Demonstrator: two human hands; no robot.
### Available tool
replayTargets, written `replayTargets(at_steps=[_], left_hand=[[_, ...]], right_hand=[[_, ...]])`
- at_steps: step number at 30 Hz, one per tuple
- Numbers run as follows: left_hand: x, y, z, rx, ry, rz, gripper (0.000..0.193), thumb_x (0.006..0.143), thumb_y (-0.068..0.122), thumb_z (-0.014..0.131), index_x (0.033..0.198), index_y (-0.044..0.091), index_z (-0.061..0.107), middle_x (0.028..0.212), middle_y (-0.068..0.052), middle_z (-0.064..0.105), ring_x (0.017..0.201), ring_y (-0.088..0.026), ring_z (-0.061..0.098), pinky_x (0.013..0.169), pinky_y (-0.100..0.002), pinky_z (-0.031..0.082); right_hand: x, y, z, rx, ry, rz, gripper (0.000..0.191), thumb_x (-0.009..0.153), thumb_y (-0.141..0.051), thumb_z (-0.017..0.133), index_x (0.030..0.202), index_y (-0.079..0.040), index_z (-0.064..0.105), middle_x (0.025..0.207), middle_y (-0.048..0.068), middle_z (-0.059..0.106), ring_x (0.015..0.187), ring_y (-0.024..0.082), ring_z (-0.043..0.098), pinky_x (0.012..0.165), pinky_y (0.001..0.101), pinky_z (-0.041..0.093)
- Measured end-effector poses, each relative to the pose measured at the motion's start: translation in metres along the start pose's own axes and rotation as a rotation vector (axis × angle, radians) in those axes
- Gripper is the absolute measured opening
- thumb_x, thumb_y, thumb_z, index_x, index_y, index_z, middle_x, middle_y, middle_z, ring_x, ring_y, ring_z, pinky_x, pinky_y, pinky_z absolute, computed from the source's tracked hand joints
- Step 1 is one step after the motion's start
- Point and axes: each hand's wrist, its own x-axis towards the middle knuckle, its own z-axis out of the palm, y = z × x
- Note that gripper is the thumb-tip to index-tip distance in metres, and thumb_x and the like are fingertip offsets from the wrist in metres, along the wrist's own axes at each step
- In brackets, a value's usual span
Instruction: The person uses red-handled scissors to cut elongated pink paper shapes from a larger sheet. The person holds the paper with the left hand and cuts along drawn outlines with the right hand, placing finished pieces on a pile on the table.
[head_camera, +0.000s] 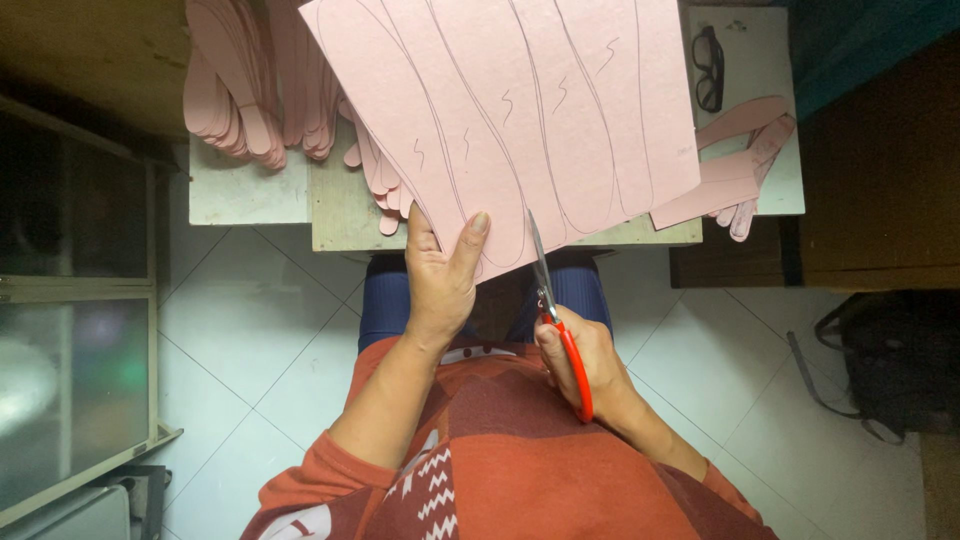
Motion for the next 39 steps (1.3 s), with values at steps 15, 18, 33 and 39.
replayTargets(at_steps=[15, 18, 33, 39], left_hand=[[-0.005, -0.010, 0.005, -0.023, -0.129, -0.054, 0.042, 0.106, 0.004, 0.064, 0.144, 0.003, 0.047, 0.136, -0.008, 0.063, 0.125, -0.014, 0.059, 0.112, -0.031, 0.047], [-0.007, -0.011, 0.007, -0.046, -0.130, -0.067, 0.042, 0.106, 0.004, 0.064, 0.144, 0.003, 0.047, 0.136, -0.008, 0.062, 0.125, -0.014, 0.059, 0.112, -0.031, 0.047], [-0.003, -0.011, 0.008, -0.045, -0.128, -0.076, 0.041, 0.106, 0.004, 0.063, 0.144, 0.003, 0.047, 0.136, -0.008, 0.063, 0.125, -0.014, 0.060, 0.112, -0.030, 0.048], [-0.007, -0.009, 0.015, -0.058, -0.208, -0.104, 0.044, 0.106, 0.004, 0.064, 0.146, 0.004, 0.046, 0.133, -0.006, 0.063, 0.123, -0.012, 0.060, 0.109, -0.029, 0.048]], right_hand=[[0.004, -0.005, -0.018, 0.183, -0.100, 0.039, 0.049, 0.103, -0.050, 0.037, 0.099, -0.006, 0.057, 0.060, -0.004, 0.046, 0.054, 0.009, 0.050, 0.050, 0.0256, 0.047], [0.005, -0.009, -0.021, 0.153, -0.093, 0.023, 0.050, 0.104, -0.051, 0.036, 0.096, -0.006, 0.058, 0.060, -0.004, 0.045, 0.054, 0.009, 0.046, 0.051, 0.0263, 0.049], [0.004, 0.002, -0.019, 0.036, -0.004, 0.086, 0.052, 0.104, -0.050, 0.037, 0.083, -0.006, 0.056, 0.052, -0.001, 0.047, 0.042, 0.010, 0.049, 0.043, 0.0276, 0.045], [0.009, -0.001, -0.027, 0.269, -0.075, 0.058, 0.056, 0.103, -0.055, 0.037, 0.101, -0.003, 0.059, 0.066, -0.001, 0.048, 0.057, 0.009, 0.046, 0.055, 0.0277, 0.050]])
